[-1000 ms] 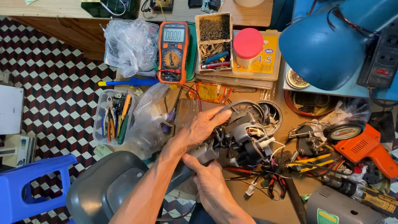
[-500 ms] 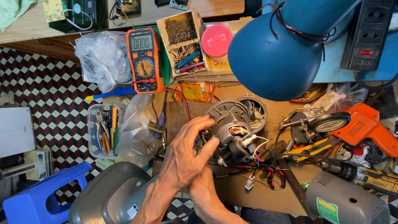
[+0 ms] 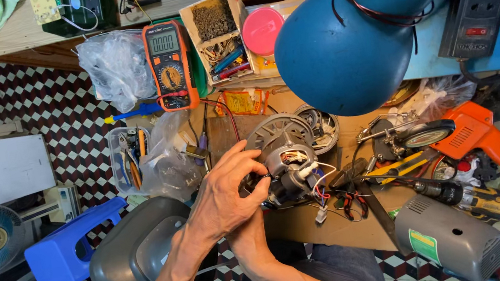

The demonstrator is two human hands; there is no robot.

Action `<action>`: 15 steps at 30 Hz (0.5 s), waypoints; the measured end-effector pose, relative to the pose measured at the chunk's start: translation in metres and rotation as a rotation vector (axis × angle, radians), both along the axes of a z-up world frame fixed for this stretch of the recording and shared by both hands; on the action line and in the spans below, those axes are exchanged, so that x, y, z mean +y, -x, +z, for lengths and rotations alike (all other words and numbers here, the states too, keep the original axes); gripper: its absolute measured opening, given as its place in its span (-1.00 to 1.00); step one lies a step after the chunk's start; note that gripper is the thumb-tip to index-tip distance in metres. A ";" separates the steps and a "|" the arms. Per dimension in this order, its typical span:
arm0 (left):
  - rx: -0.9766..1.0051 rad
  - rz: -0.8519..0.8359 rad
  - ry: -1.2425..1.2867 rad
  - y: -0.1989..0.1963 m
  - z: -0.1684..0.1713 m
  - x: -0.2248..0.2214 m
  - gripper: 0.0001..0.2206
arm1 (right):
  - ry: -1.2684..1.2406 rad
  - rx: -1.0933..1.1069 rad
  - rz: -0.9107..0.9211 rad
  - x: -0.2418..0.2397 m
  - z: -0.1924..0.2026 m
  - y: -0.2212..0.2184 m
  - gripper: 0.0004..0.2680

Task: The person disassembles a grey pedestal fan, removes the motor housing, and works on the internal wiring. They use a cordless drill to remove screws and pliers to strip and connect wires.

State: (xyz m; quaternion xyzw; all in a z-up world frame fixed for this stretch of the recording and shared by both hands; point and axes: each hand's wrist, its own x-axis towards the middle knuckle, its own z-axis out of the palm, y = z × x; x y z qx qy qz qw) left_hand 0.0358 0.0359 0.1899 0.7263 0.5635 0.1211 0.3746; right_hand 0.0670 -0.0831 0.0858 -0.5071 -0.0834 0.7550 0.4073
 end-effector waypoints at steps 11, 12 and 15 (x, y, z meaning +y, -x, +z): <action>-0.005 0.076 -0.101 -0.002 -0.001 -0.009 -0.84 | -0.031 0.121 -0.172 -0.002 -0.011 0.017 -0.72; -0.010 0.077 -0.102 -0.001 -0.002 -0.010 -0.83 | -0.034 0.102 -0.162 -0.001 -0.007 0.016 -0.71; -0.017 0.088 -0.108 -0.001 -0.004 -0.012 -0.82 | 0.000 0.081 -0.137 0.000 0.004 0.010 -0.69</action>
